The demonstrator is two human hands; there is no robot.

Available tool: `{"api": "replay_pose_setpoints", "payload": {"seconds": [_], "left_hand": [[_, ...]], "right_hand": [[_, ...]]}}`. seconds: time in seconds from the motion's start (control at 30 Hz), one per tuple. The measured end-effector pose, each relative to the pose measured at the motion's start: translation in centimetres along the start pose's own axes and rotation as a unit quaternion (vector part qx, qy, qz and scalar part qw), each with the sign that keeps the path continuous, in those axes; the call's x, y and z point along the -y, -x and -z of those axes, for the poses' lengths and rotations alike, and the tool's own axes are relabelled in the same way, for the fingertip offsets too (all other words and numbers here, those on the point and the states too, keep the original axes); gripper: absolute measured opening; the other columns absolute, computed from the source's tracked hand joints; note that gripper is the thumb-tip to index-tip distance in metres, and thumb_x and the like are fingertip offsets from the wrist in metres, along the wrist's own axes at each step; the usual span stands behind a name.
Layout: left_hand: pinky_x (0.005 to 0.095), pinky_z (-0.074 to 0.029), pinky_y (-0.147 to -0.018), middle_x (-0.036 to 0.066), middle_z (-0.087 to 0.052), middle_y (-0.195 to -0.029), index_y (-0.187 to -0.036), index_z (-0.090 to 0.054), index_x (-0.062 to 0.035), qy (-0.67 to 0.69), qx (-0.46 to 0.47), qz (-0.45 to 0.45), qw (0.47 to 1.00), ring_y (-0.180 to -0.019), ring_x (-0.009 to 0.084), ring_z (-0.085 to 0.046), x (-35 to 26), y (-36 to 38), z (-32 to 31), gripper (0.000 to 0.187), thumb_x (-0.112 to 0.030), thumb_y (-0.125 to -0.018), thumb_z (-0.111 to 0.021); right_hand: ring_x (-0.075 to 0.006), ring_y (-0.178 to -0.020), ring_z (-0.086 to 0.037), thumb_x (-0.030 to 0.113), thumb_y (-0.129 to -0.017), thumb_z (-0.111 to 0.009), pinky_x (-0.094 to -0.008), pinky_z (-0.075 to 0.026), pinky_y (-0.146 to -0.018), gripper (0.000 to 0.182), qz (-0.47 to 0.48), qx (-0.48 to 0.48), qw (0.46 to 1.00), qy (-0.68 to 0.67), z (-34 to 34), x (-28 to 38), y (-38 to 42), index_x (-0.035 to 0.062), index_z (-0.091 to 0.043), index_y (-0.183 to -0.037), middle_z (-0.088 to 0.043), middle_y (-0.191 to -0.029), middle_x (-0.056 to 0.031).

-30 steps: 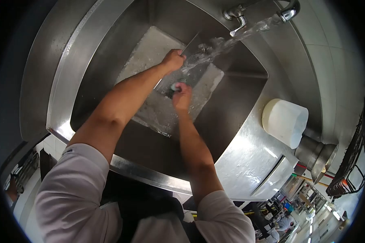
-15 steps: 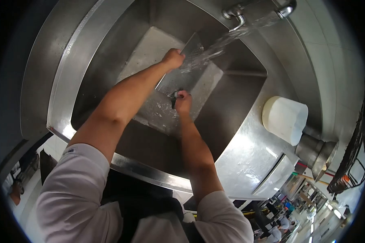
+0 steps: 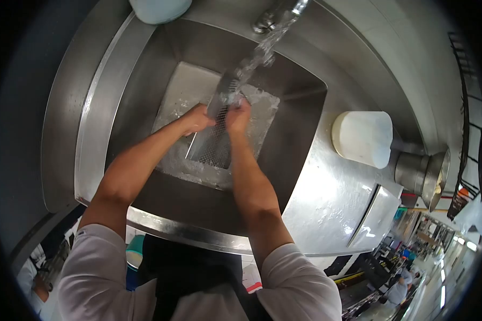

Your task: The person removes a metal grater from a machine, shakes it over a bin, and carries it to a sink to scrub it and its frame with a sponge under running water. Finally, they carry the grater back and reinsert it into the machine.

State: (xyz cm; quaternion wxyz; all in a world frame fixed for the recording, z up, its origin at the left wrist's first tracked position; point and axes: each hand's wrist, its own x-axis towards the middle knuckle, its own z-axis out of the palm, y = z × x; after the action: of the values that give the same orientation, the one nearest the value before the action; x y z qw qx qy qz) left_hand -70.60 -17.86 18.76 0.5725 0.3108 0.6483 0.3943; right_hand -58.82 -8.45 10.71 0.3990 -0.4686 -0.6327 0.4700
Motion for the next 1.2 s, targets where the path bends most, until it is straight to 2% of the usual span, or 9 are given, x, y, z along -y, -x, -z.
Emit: {"api": "replay_pose_setpoints", "payload": {"seconds": [0.07, 0.27, 0.4, 0.53, 0.63, 0.83, 0.97, 1.0, 1.2], "left_hand": [[0.0353, -0.047, -0.067, 0.01, -0.065, -0.086, -0.095, -0.065, 0.0049, -0.007, -0.005, 0.074, 0.997, -0.075, 0.017, -0.058, 0.4, 0.1, 0.9, 0.021, -0.007, -0.078, -0.068], [0.0328, -0.048, -0.07, 0.012, -0.065, -0.086, -0.089, -0.061, 0.008, -0.042, -0.006, 0.068, 0.997, -0.078, 0.0157, -0.059, -1.9, 4.3, 1.2, 0.019, -0.004, -0.077, -0.069], [0.0318, -0.048, -0.07, 0.009, -0.066, -0.086, -0.093, -0.064, 0.0069, -0.123, -0.013, 0.176, 0.977, -0.078, 0.0153, -0.059, -3.1, 3.9, 2.2, 0.018, -0.001, -0.077, -0.068], [0.0311, -0.047, -0.069, 0.007, -0.066, -0.083, -0.094, -0.065, 0.0055, -0.06, -0.022, 0.071, 0.995, -0.076, 0.0149, -0.058, -0.1, 3.9, 2.2, 0.019, -0.001, -0.077, -0.068], [0.031, -0.047, -0.069, 0.006, -0.065, -0.084, -0.094, -0.065, 0.0057, -0.06, 0.007, 0.07, 0.996, -0.076, 0.0148, -0.058, -0.8, 4.6, 1.9, 0.019, -0.002, -0.076, -0.068], [0.0321, -0.047, -0.069, 0.006, -0.064, -0.084, -0.094, -0.063, 0.0053, -0.122, -0.044, 0.109, 0.986, -0.075, 0.0162, -0.059, -1.4, 5.2, 2.0, 0.021, -0.003, -0.075, -0.068], [0.0331, -0.045, -0.06, 0.009, -0.061, -0.079, -0.088, -0.061, 0.0055, -0.147, -0.08, 0.085, 0.982, -0.069, 0.0171, -0.057, -2.9, 5.0, 1.9, 0.019, -0.005, -0.074, -0.069], [0.0331, -0.045, -0.057, 0.01, -0.061, -0.077, -0.086, -0.061, 0.006, -0.172, -0.114, 0.096, 0.974, -0.067, 0.0172, -0.056, -4.1, 5.2, 1.7, 0.019, -0.005, -0.074, -0.069], [0.0316, -0.048, -0.062, 0.01, -0.064, -0.081, -0.094, -0.063, 0.0059, 0.011, -0.051, 0.043, 0.998, -0.07, 0.0165, -0.059, -3.3, 5.5, 3.0, 0.021, -0.003, -0.075, -0.067]], "right_hand": [[-0.027, -0.098, -0.059, -0.005, -0.077, -0.06, -0.033, -0.045, -0.087, 0.028, 0.111, 0.061, 0.991, 0.05, -0.6, 5.3, 0.3, 0.0001, -0.061, -0.104, -0.062, -0.097, -0.0155], [-0.0346, -0.092, -0.061, 0.001, -0.077, -0.063, -0.0371, -0.047, -0.083, 0.028, -0.171, 0.066, 0.966, 0.185, -0.2, 5.4, -3.0, 0.0013, -0.063, -0.105, -0.064, -0.096, -0.0183], [-0.0369, -0.081, -0.065, 0.003, -0.078, -0.063, -0.0401, -0.051, -0.076, 0.026, 0.097, -0.022, 0.983, 0.157, -2.5, 4.9, 1.4, 0.0, -0.063, -0.103, -0.066, -0.086, -0.0181], [-0.0389, -0.093, -0.062, 0.004, -0.078, -0.065, -0.0412, -0.048, -0.083, 0.026, -0.104, -0.005, 0.994, -0.008, -1.3, 3.9, -1.2, 0.0006, -0.063, -0.105, -0.065, -0.093, -0.021], [-0.0379, -0.096, -0.062, 0.003, -0.079, -0.063, -0.0404, -0.048, -0.085, 0.026, -0.104, 0.027, 0.974, 0.199, -1.4, 6.6, -0.1, 0.0003, -0.063, -0.105, -0.065, -0.095, -0.0214], [-0.0382, -0.084, -0.063, 0.004, -0.078, -0.063, -0.0405, -0.049, -0.079, 0.023, 0.043, 0.012, 0.999, 0.022, -2.8, 6.8, -1.1, -0.0032, -0.061, -0.1, -0.065, -0.09, -0.0225], [-0.0312, -0.086, -0.062, 0.004, -0.083, -0.061, -0.0377, -0.048, -0.079, 0.021, -0.133, 0.062, 0.974, 0.171, -1.5, 8.3, -0.1, -0.0042, -0.059, -0.102, -0.063, -0.09, -0.0186], [-0.0341, -0.084, -0.062, 0.001, -0.083, -0.059, -0.0389, -0.048, -0.079, 0.018, 0.049, 0.003, 0.993, 0.108, -2.6, 6.4, 2.1, -0.0027, -0.06, -0.1, -0.062, -0.087, -0.0185], [-0.039, -0.112, -0.053, -0.003, -0.077, -0.06, -0.0473, -0.042, -0.095, 0.037, -0.084, 0.099, 0.991, -0.024, -0.3, 2.5, 0.0, 0.005, -0.057, -0.114, -0.055, -0.122, -0.0191]]}}
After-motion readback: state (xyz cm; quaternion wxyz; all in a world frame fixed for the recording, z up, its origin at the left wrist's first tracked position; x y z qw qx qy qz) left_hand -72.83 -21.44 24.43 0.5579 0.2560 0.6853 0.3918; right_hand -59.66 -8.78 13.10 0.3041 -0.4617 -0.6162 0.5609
